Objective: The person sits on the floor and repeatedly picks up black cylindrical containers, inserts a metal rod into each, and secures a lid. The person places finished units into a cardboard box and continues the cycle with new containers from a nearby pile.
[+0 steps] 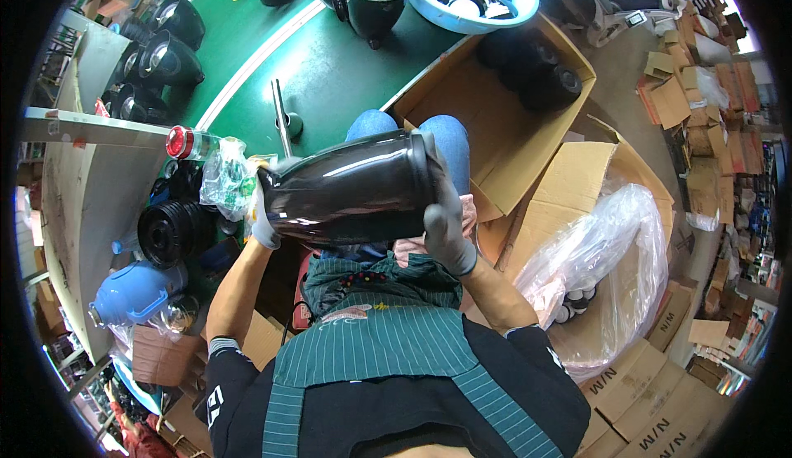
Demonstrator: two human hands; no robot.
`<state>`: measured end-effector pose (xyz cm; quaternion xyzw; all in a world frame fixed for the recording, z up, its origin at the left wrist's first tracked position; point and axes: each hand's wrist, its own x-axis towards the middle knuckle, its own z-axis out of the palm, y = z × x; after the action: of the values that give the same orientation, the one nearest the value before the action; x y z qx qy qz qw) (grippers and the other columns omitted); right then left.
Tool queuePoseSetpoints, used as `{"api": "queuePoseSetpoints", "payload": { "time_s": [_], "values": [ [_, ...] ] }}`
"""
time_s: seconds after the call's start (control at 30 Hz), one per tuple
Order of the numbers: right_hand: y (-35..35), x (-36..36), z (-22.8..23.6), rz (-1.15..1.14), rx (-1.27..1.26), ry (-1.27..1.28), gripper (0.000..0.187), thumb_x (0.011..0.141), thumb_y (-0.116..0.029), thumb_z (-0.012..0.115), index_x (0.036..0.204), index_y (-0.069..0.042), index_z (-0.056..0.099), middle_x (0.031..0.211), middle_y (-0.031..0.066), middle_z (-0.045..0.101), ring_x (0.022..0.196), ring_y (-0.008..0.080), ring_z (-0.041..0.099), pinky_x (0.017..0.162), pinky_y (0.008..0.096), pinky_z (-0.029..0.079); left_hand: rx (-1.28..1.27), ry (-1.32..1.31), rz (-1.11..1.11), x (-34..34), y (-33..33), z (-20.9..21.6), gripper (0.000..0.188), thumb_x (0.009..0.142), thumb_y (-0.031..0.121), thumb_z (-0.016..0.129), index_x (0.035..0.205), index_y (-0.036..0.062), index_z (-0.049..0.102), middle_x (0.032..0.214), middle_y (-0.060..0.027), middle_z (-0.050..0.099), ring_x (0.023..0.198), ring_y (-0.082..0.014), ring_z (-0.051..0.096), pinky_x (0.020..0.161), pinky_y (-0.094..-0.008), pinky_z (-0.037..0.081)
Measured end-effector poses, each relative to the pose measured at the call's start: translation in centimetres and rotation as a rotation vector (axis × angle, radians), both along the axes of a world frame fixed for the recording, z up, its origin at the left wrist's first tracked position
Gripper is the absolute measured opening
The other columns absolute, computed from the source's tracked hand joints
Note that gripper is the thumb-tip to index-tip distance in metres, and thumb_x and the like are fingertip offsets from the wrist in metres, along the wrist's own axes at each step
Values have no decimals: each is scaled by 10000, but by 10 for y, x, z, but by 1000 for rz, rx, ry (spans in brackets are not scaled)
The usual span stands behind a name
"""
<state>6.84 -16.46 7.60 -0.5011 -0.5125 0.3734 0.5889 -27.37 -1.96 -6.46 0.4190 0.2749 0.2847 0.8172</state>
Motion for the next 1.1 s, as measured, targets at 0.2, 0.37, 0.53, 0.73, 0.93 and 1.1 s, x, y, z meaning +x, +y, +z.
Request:
{"api": "queuePoseSetpoints", "payload": {
  "time_s": [0.2,0.37,0.53,0.73,0.93,1.1],
  "values": [
    [14,14,13,43,29,101,984,1018,-706,599,1626,53,452,1645,295,444,1562,424,405,1294,438,265,273,265,47,18,-5,32,709,1019,552,550,1498,31,588,1456,-162,648,1320,-308,637,1156,-468,505],
    [1,35,-32,152,-402,91,769,1164,-459,447,1694,66,259,1699,281,388,1598,319,368,1316,394,240,1541,666,194,78,8,180,450,785,170,807,1215,36,790,1102,-172,779,984,-369,776,894,-402,603],
    [-6,36,15,266,-229,-101,1078,1054,-730,500,1749,-8,103,1808,220,174,1678,333,163,1354,458,127,148,176,197,-14,9,35,845,1085,728,370,1475,13,598,1424,-182,678,1251,-303,680,1135,-455,518],
    [18,5,10,202,-118,94,1094,1015,-809,457,1690,27,250,1719,243,318,1597,369,295,1310,436,214,632,174,136,37,-18,118,545,1020,466,622,1342,35,705,1241,-169,753,1131,-305,734,1015,-437,569],
    [6,14,35,277,-821,380,797,1168,-618,292,1692,-21,358,1688,191,448,1545,297,448,1309,394,305,1184,668,231,35,-14,170,422,902,304,723,1214,23,770,1083,-178,775,1024,-360,766,950,-412,590],
    [10,-5,20,305,215,-369,1100,1003,-657,629,1763,-58,106,1799,304,115,1674,453,129,1353,495,107,-170,-303,135,-2,-26,3,553,1159,410,470,1456,-31,620,1340,-160,726,1231,-254,678,1088,-404,539]
  ]
}}
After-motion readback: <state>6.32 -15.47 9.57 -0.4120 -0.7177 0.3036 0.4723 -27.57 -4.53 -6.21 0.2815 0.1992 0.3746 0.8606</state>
